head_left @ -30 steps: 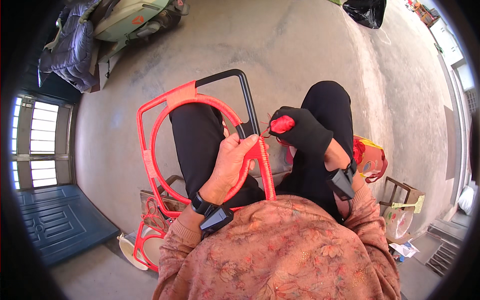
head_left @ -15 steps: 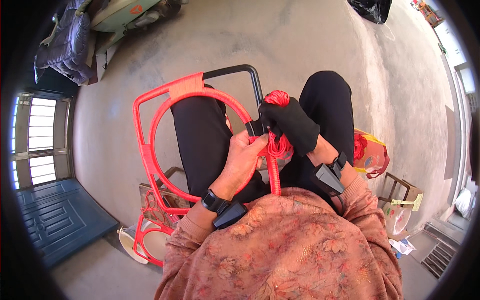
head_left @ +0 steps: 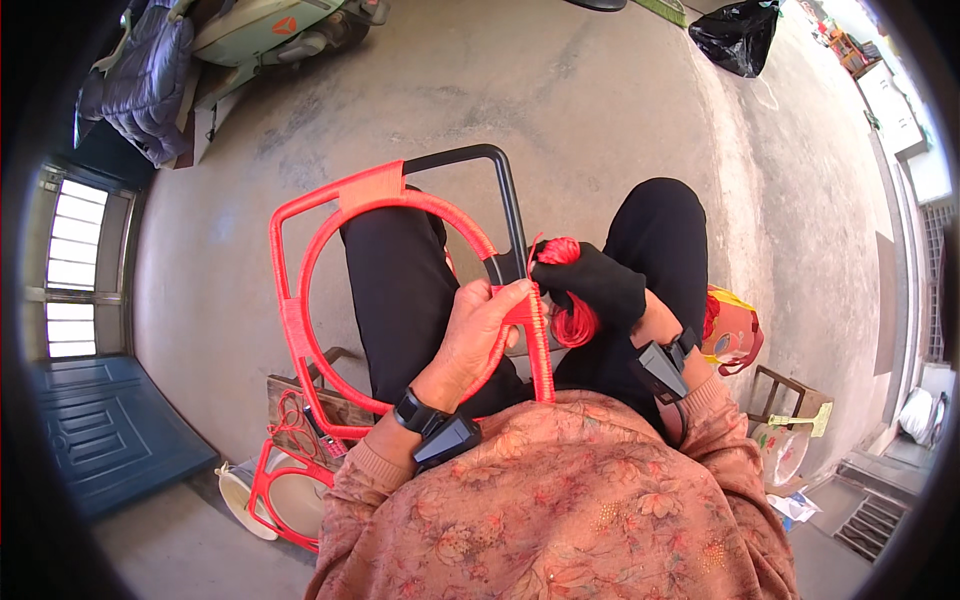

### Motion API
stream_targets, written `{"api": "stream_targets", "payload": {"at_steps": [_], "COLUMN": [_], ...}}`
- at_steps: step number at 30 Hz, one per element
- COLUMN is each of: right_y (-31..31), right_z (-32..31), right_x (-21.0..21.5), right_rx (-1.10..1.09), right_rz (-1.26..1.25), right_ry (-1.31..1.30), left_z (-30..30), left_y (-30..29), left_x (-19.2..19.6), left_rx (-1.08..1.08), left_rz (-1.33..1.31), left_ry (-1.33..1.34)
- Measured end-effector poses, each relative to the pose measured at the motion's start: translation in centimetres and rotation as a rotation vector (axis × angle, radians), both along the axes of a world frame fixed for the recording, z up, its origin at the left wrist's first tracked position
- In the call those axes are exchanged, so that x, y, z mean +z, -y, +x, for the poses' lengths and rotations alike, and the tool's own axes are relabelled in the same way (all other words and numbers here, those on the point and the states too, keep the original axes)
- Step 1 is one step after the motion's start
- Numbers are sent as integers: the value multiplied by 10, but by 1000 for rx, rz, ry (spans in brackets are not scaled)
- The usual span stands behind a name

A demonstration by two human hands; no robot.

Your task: Wrapping a red plastic cord around a red chair frame to create a woven surface.

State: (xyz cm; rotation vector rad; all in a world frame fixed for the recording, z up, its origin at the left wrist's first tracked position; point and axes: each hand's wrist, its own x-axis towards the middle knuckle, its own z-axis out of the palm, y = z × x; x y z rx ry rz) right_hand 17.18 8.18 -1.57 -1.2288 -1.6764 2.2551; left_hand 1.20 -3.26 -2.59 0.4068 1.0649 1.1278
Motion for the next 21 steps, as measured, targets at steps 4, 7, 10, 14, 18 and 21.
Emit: {"api": "stream_targets", "payload": {"at_steps": [4,7,10,14,18,21], "right_y": [2,-1,1,9,4,5], "right_z": [17,9,3,-3,-6,-6], "right_x": [-56,-24,-13,7,-2,-14], "right_rx": [24,49,107,231,177,39], "right_rz": [512,502,833,1223,1174,1086], "right_ry": [-222,-197,-117,117,47,-39], "left_z": [-1,-4,-5,-4,-4,-1], "left_y": [-3,-7,-11,-10,-10,-8], "left_x": [1,0,-5,-5,-10,-6], "left_rx": [-15,-16,-20,-35,-46,17], "left_rz": [-1,-32,-57,-24,-34,-6], "left_ry": [-15,-4,14,-31,-45,-25]}}
